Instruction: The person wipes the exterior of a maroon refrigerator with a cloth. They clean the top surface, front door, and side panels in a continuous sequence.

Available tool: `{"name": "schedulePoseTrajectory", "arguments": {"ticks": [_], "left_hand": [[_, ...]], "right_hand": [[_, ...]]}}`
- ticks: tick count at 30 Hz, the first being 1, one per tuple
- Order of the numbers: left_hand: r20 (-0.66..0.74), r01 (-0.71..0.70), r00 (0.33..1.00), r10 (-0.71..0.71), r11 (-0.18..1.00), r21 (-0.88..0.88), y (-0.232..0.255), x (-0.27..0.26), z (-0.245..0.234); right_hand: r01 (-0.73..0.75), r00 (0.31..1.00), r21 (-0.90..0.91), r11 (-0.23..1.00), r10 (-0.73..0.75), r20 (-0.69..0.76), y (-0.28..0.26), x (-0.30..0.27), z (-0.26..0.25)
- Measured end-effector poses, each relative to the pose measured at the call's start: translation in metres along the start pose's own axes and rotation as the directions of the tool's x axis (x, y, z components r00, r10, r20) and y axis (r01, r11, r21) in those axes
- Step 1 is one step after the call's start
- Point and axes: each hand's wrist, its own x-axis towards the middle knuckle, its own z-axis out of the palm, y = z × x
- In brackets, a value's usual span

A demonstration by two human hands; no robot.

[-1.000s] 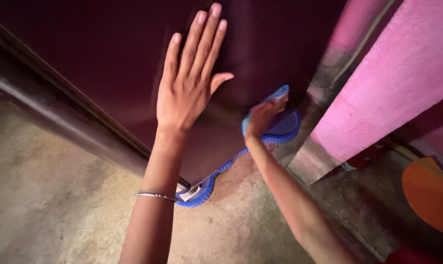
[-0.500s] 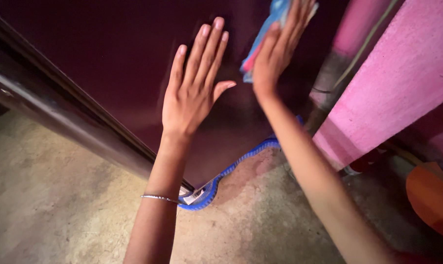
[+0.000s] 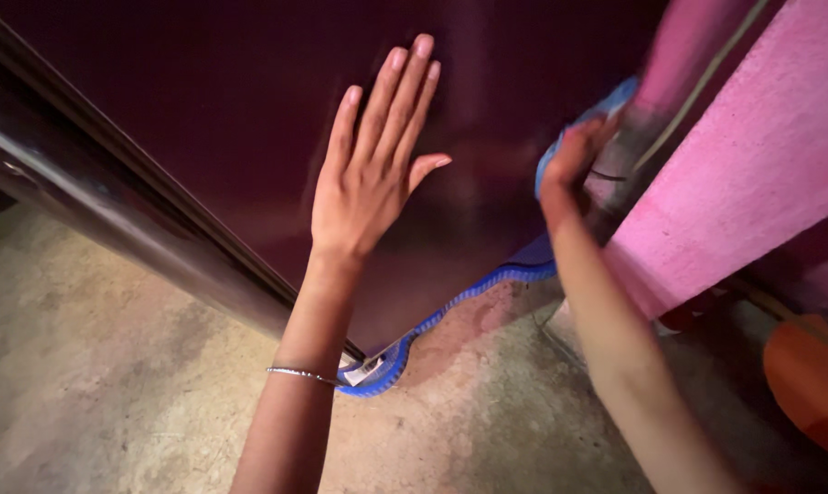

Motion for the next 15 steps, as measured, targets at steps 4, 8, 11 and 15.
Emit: {"name": "schedulePoseTrajectory", "arguments": {"ticks": [4,8,11,15], "left_hand": [[0.006,0.001,1.000,-0.001,1.000,-0.003,0.001,0.001,0.000],[-0.003,0.007,1.000,-0.007,1.000,0.000,0.001,0.000,0.000],[-0.002,0.005,1.000,-0.005,1.000,-0.021,0.001,0.000,0.000],[-0.008,0.003,1.000,-0.003,1.000,-0.009,-0.002,0.002,-0.004]], "right_hand": [[0.101,0.995,-0.838,0.536,-0.064,0.079,0.026,-0.052,-0.060],[-0.118,0.993,-0.819,0.561,0.071,-0.094,0.043,-0.118,-0.089],[-0.156,0.988,-0.802,0.577,0.090,-0.127,0.034,-0.152,-0.068],[0.315,0.948,-0.865,0.391,-0.084,0.307,-0.010,-0.171,0.025]]}}
